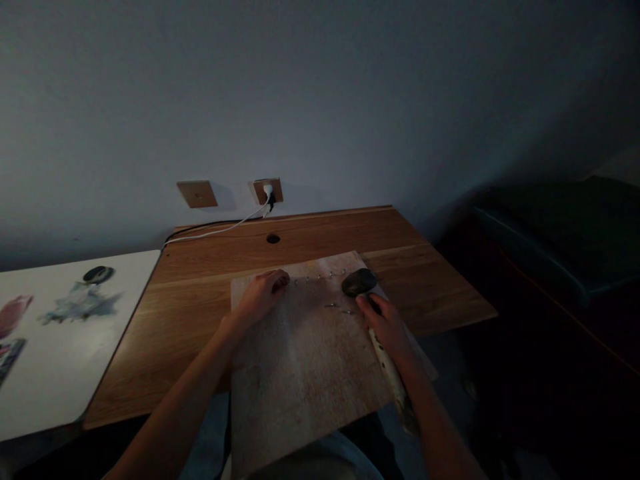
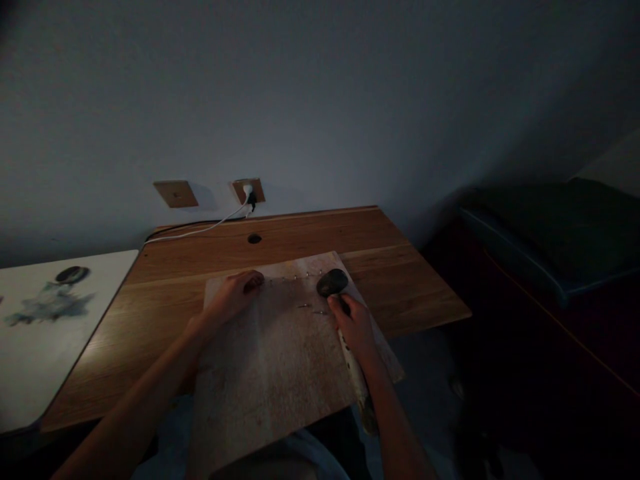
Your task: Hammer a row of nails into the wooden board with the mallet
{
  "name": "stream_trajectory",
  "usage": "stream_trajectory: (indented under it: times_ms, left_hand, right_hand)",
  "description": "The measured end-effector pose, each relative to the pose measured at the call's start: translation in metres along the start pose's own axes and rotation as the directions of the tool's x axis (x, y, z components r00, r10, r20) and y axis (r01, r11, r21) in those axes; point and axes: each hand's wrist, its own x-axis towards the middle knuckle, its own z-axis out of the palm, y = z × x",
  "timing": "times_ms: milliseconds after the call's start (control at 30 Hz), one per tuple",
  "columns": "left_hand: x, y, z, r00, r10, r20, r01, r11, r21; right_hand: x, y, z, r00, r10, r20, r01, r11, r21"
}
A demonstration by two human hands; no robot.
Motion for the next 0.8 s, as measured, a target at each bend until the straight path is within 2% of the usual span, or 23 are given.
stream_trajectory:
  times_ms: [167,300,433,567,700,800]
  left_hand:
    - [-0.007,-0.005,0.005,0.998,-0.008,-0.065,0.004,0.998,-0.061]
    - [-0.006,-0.005,0.004,0.996,-0.049,-0.069,0.042,0.995,-0.09]
    - [-0.006,-0.006,0.004,0.99,-0.085,-0.109,0.077,0.994,-0.076]
    - [-0.008,-0.006,0.004,0.995,-0.041,-0.086,0.033,0.995,-0.094]
    - [-0.008,-0.008,0.005,0.998,-0.021,-0.055,0.015,0.994,-0.109]
    - [-0.008,-0.01,0.006,0.996,-0.055,-0.067,0.049,0.995,-0.091]
  right_hand:
    - [-0.004,-0.008,-0.002,1.0,-0.004,0.021,0.004,1.0,0.0]
    - [-0.008,-0.029,0.005,0.995,-0.044,0.088,0.046,0.999,-0.013]
    - [-0.006,-0.058,0.026,0.979,-0.1,0.18,0.102,0.995,0.0]
    - [0.001,-0.082,0.053,0.96,-0.187,0.206,0.208,0.975,-0.082]
    - [0.008,-0.09,0.075,0.945,-0.233,0.229,0.27,0.952,-0.142]
    - [0.01,-0.089,0.084,0.943,-0.237,0.232,0.288,0.932,-0.22]
